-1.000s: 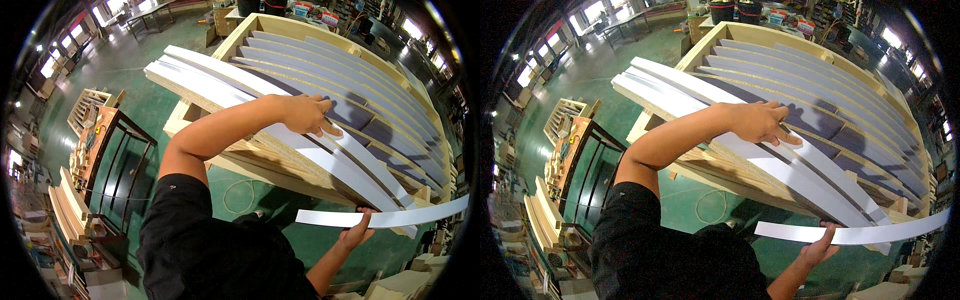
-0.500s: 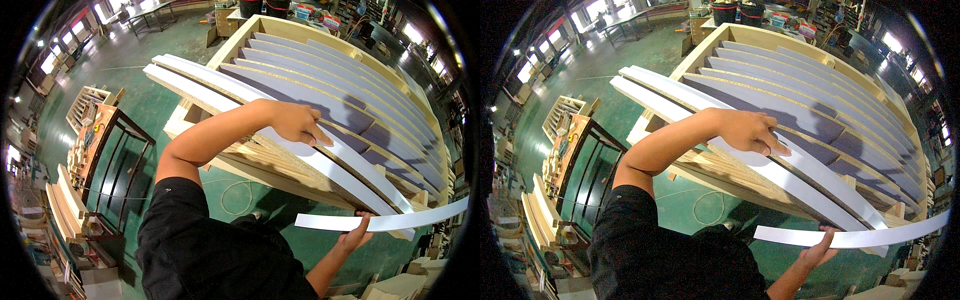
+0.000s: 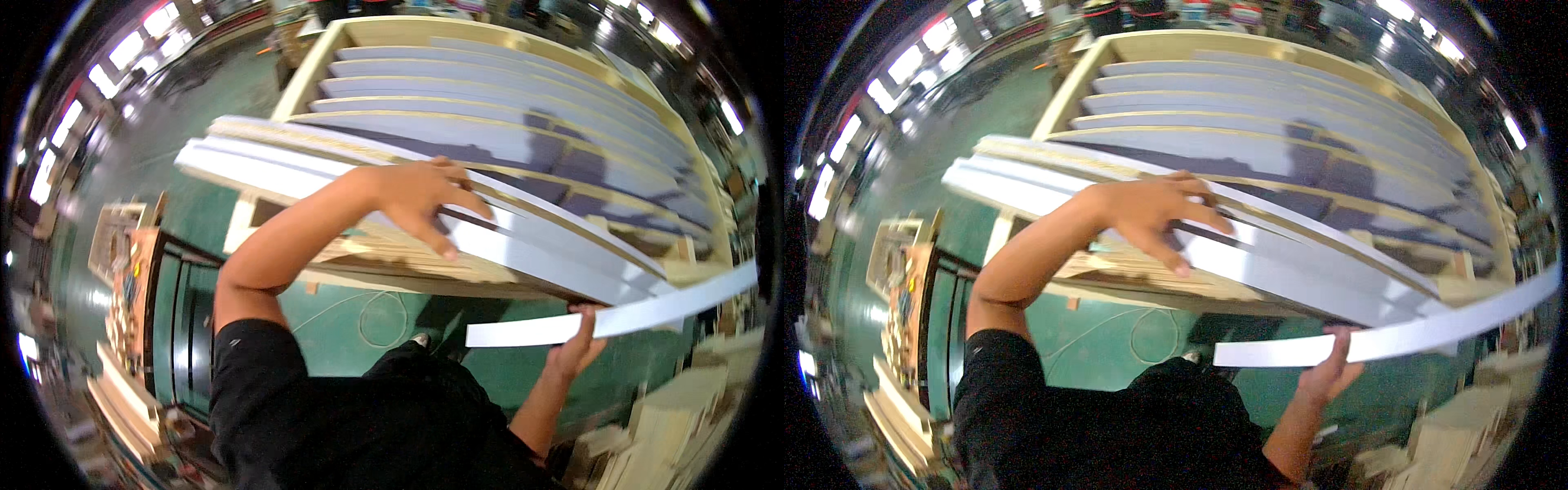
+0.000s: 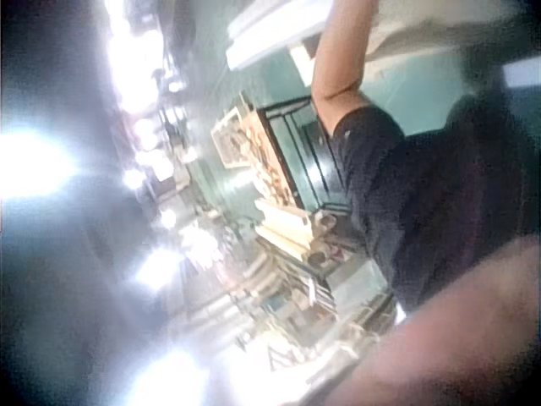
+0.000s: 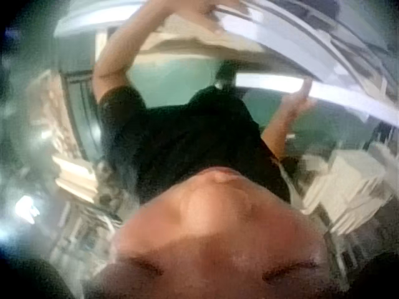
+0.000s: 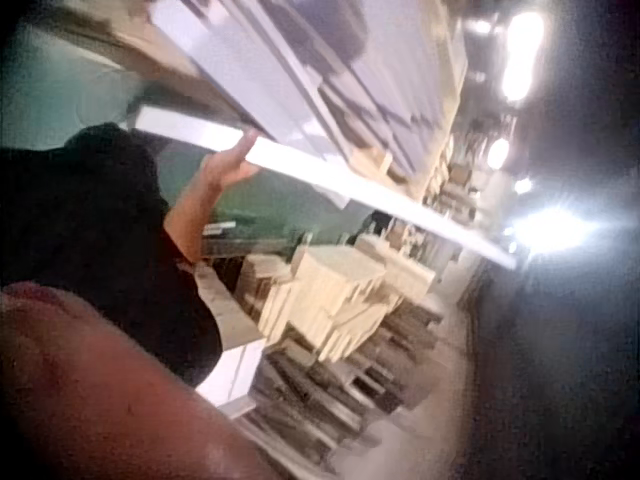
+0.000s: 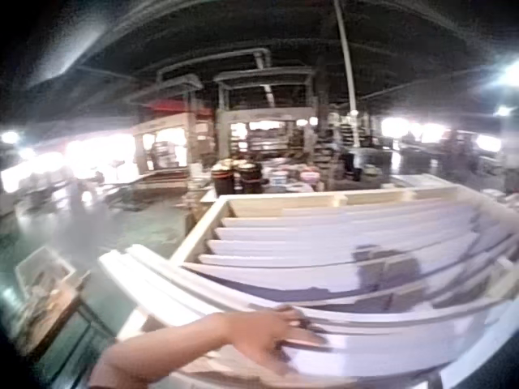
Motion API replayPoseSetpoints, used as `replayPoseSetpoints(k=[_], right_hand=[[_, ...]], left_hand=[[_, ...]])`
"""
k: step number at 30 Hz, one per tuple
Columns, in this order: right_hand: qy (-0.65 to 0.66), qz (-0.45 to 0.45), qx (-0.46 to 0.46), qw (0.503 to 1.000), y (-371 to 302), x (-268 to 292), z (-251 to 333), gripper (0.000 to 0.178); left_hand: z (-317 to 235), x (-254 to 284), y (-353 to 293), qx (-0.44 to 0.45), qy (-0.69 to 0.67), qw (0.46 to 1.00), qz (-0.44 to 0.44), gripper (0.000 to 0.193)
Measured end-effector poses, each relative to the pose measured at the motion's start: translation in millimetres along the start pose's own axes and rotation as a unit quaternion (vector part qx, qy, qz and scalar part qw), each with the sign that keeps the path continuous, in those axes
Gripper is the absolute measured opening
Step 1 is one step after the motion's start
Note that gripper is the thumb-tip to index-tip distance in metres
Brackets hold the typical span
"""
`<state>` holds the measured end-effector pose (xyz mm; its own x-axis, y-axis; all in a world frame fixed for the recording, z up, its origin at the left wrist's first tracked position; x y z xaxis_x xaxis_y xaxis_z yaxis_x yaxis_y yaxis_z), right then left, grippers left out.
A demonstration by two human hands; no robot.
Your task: The person assembles a wooden frame structure by inserting long white slats into a jig and securing them with a pneumatic nail gun. They repeatedly pick up slats, align them within the frame, and drive nails to fasten the pieces together.
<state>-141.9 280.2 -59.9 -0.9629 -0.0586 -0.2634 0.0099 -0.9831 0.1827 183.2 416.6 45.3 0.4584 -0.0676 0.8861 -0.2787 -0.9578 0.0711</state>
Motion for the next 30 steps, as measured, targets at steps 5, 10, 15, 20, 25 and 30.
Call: replayPoseSetpoints(k=[5, 10, 15, 20, 25, 30], right_hand=[[0.025, -0.01, 0.002, 1.0, 4, 3, -1, 0.017], [0.012, -0.005, -0.005, 1.0, -2, 3, -1, 0.025], [0.023, 0.011, 0.043, 0.999, 0, 2, 4, 0.016], [0.016, 0.062, 0.047, 0.997, 4, -2, -1, 0.014], [0.018, 0.057, 0.058, 0.996, 6, -1, 3, 0.012], [0.047, 0.05, 0.059, 0.996, 4, -5, 6, 0.01]], left_hand=[[6, 1, 12, 0.055, 0.024, 0.998, 0.029, 0.084], [39, 2, 39, 0.194, -0.007, 0.98, 0.048, 0.077], [65, -6, 80, 0.197, 0.105, 0.96, 0.169, 0.064], [81, -14, 67, 0.24, -0.025, 0.955, 0.175, 0.081], [67, -18, 59, 0.183, 0.002, 0.963, 0.197, 0.123], [57, -12, 60, 0.253, -0.035, 0.928, 0.272, 0.129]])
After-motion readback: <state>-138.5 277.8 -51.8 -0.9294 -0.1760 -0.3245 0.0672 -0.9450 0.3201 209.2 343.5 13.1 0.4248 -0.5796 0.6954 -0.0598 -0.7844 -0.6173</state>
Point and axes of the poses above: each hand's wrist, its own y-axis towards the middle knuckle, its own x-axis out of the back of the hand, z = x × y, the point moved 7 cm from there along y, towards the middle knuckle, and after that the axes turned 4 degrees about x, right-handed, at the moved point
